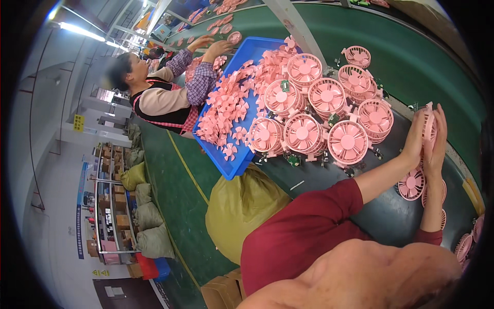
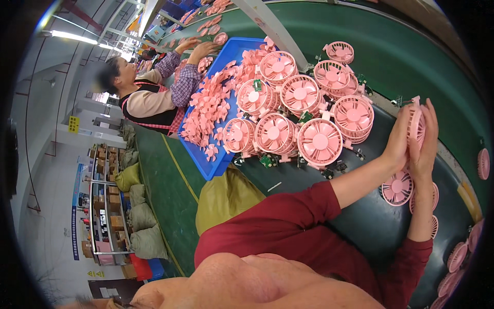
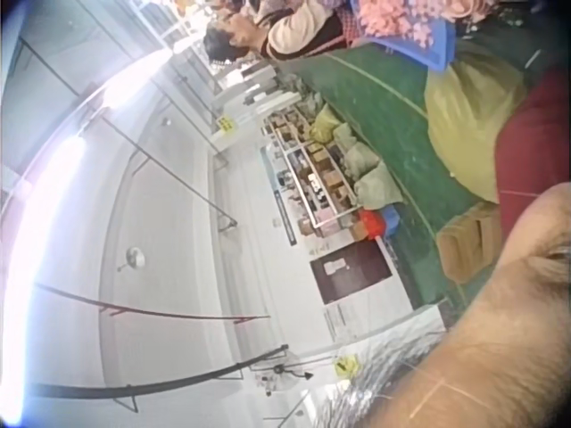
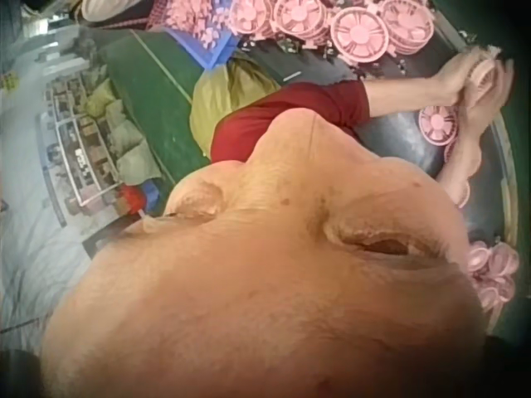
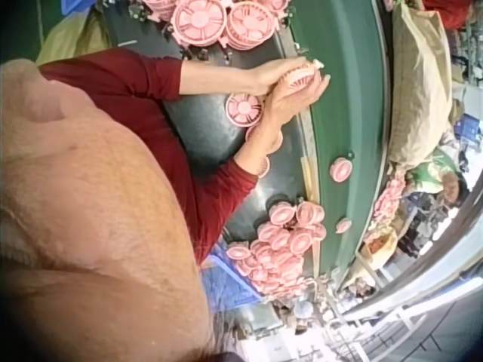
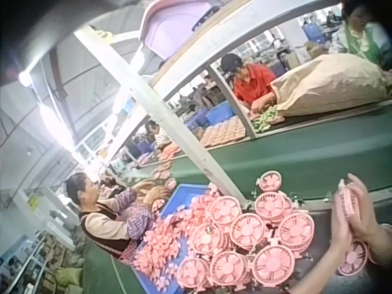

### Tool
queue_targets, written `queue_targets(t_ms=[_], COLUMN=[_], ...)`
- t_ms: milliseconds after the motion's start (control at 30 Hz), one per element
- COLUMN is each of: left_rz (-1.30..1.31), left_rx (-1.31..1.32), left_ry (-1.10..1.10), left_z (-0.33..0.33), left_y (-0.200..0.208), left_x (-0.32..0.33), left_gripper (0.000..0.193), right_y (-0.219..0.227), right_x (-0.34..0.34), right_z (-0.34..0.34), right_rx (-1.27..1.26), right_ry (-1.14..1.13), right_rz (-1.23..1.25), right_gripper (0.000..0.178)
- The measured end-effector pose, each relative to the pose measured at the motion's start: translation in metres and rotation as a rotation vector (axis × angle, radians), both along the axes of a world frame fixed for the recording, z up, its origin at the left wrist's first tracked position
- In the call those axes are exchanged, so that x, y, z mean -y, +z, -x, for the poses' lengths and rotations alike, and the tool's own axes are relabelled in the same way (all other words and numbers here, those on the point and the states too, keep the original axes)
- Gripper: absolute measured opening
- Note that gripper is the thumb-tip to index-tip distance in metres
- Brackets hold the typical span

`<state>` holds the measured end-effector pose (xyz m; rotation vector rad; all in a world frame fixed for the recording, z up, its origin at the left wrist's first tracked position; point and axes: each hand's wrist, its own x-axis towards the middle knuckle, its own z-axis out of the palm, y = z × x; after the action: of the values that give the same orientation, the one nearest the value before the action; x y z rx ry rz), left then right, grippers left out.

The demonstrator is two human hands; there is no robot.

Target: The person assembles small portable fans on a conveyor line by hand, taking covers and fan components, snapping the pieces together, and placing them on the work surface.

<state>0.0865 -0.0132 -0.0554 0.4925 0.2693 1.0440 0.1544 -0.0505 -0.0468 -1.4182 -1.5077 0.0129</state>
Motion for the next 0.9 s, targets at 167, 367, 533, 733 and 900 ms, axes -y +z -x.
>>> queue_targets(t_ms=[167, 367, 533, 733, 900], left_rz=[-0.563, -0.725, -0.667, -1.042, -0.920], left_rx=[-0.391, -0.602, -0.526, -0.828, -0.829], left_ry=[0.321, 0.513, 0.427, 0.359, 0.244], left_z=[0.003, 0.008, -0.002, -0.003, -0.003], left_y=[0.006, 0.008, -0.006, -0.030, -0.049], left_x=[0.012, 0.014, 0.011, -0.016, -0.025], left_gripper=[0.046, 0.051, 0.043, 0.039, 0.025], right_y=[0.001, 0.007, -0.002, -0.009, -0.005], right_x=[0.003, 0.002, 0.005, 0.010, 0.055], right_z=[0.005, 0.014, -0.002, -0.111, -0.149], right_rx=[-0.746, -0.999, -0.920, -0.254, 0.445], right_ry=[0.063, 0.195, 0.197, -0.142, -0.677], right_rz=[0.110, 0.076, 0.118, 0.184, 0.131], right_gripper=[0.060, 0.044, 0.048, 0.044, 0.050])
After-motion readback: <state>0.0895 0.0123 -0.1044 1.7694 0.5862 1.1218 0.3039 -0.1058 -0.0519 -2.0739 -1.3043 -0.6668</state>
